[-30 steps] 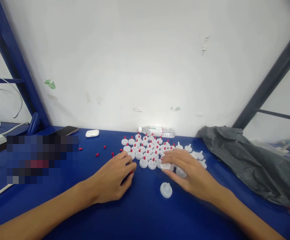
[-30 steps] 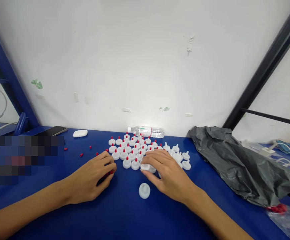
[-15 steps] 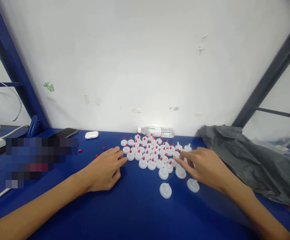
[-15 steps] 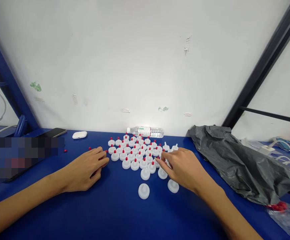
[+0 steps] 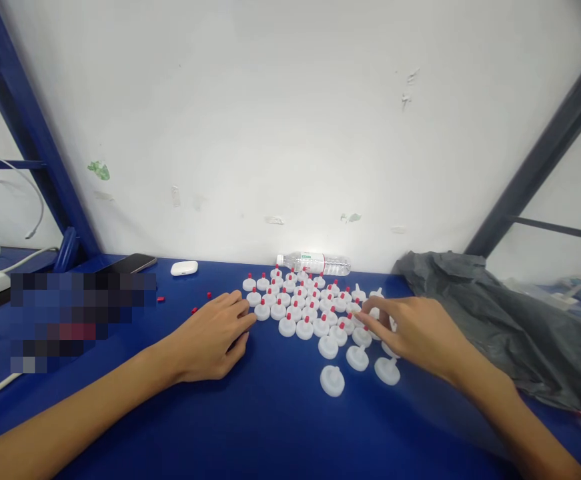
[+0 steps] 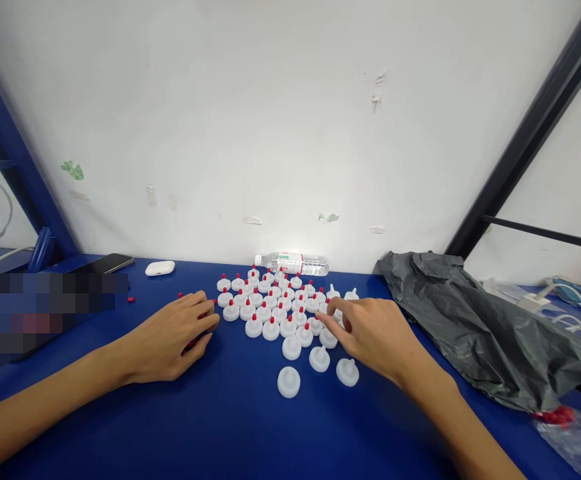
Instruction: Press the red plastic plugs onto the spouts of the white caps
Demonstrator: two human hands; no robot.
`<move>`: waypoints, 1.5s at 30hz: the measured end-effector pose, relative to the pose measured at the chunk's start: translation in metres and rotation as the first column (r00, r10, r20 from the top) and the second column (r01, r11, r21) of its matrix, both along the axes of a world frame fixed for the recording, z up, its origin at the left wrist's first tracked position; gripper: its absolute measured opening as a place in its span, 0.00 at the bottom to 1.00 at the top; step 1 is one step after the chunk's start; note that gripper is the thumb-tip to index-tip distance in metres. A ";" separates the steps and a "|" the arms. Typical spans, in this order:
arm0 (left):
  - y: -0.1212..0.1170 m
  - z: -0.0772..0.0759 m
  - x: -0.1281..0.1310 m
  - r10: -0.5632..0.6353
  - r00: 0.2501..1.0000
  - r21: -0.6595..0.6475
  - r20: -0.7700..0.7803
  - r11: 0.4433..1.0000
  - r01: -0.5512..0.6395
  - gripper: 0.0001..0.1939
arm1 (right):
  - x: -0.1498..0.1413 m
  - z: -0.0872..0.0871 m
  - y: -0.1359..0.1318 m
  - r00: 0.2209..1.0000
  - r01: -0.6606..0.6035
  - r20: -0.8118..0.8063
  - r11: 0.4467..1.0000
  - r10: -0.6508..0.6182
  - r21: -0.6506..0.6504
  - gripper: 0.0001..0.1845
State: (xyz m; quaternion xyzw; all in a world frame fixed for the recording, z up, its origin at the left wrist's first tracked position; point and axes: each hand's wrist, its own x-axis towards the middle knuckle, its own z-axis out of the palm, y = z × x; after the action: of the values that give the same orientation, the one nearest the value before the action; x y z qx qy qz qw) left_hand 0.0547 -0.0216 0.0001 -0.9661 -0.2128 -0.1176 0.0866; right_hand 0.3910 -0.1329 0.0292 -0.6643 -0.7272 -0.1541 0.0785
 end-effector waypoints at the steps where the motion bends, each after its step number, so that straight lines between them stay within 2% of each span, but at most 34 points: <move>1: 0.000 0.001 0.000 -0.007 1.000 0.001 0.011 1.000 0.007 0.07 | 0.001 0.001 0.000 1.000 0.021 -0.011 0.999 -0.021 -0.034 0.19; 4: -0.002 0.004 0.001 -0.038 0.998 0.012 0.048 0.999 0.038 0.11 | 0.004 0.001 0.001 0.999 0.034 -0.019 0.989 -0.037 -0.145 0.14; 7: -0.005 0.008 0.001 -0.079 0.992 0.036 0.101 0.996 0.076 0.14 | 0.005 0.004 -0.002 0.993 -0.016 -0.114 0.990 0.000 -0.138 0.11; 11: -0.011 0.013 0.001 -0.133 0.957 0.063 0.256 0.991 0.121 0.14 | -0.003 0.017 -0.005 0.910 -0.177 -0.390 0.982 0.137 -0.070 0.14; 14: -0.016 0.014 0.000 -0.169 0.920 0.060 0.353 0.986 0.158 0.11 | -0.023 0.023 0.002 0.847 -0.333 -0.458 0.941 0.270 -0.062 0.10; 18: -0.025 0.009 0.003 -0.142 0.907 0.021 0.397 0.989 0.146 0.08 | -0.063 0.017 0.013 0.828 -0.477 -0.313 0.878 0.465 0.039 0.07; 21: -0.035 0.003 0.011 -0.108 0.908 -0.049 0.406 0.989 0.140 0.11 | -0.088 0.004 0.013 0.800 -0.567 -0.127 0.808 0.587 0.161 0.10; 24: -0.044 -0.002 0.018 -0.120 0.911 -0.106 0.394 0.979 0.175 0.10 | -0.098 -0.007 0.010 0.764 -0.632 0.025 0.740 0.644 0.230 0.14; 28: -0.049 -0.002 0.021 -0.140 0.914 -0.156 0.381 0.965 0.212 0.12 | -0.099 -0.012 0.008 0.719 -0.671 0.028 0.683 0.694 0.290 0.18; 33: -0.050 -0.003 0.024 -0.089 0.924 -0.180 0.371 0.970 0.166 0.08 | -0.099 -0.013 0.008 0.706 -0.686 0.068 0.657 0.705 0.312 0.20; 36: -0.051 -0.006 0.029 -0.142 0.925 -0.165 0.353 0.963 0.211 0.11 | -0.102 -0.013 0.006 0.713 -0.680 0.064 0.666 0.698 0.308 0.18; 39: -0.052 -0.006 0.031 -0.152 0.908 -0.222 0.390 0.942 0.253 0.15 | -0.102 -0.012 0.004 0.716 -0.674 0.058 0.668 0.696 0.315 0.17; 42: -0.049 0.001 0.026 0.017 0.857 -0.368 0.515 0.907 0.204 0.20 | -0.090 -0.010 0.007 0.747 -0.655 0.170 0.668 0.643 0.354 0.11; 44: -0.042 0.008 0.018 0.178 0.796 -0.458 0.579 0.878 0.137 0.22 | -0.073 -0.007 0.011 0.779 -0.624 0.219 0.692 0.587 0.363 0.09; 45: -0.038 0.011 0.014 0.234 0.771 -0.470 0.592 0.878 0.093 0.23 | -0.063 -0.005 0.014 0.796 -0.601 0.192 0.712 0.574 0.362 0.09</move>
State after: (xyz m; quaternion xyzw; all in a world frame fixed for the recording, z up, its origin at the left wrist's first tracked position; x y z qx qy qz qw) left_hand 0.0685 -0.0595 0.0113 -0.8515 -0.2887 -0.3762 -0.2240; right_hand 0.3279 -0.1193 0.0241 -0.3620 -0.8542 -0.2897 0.2353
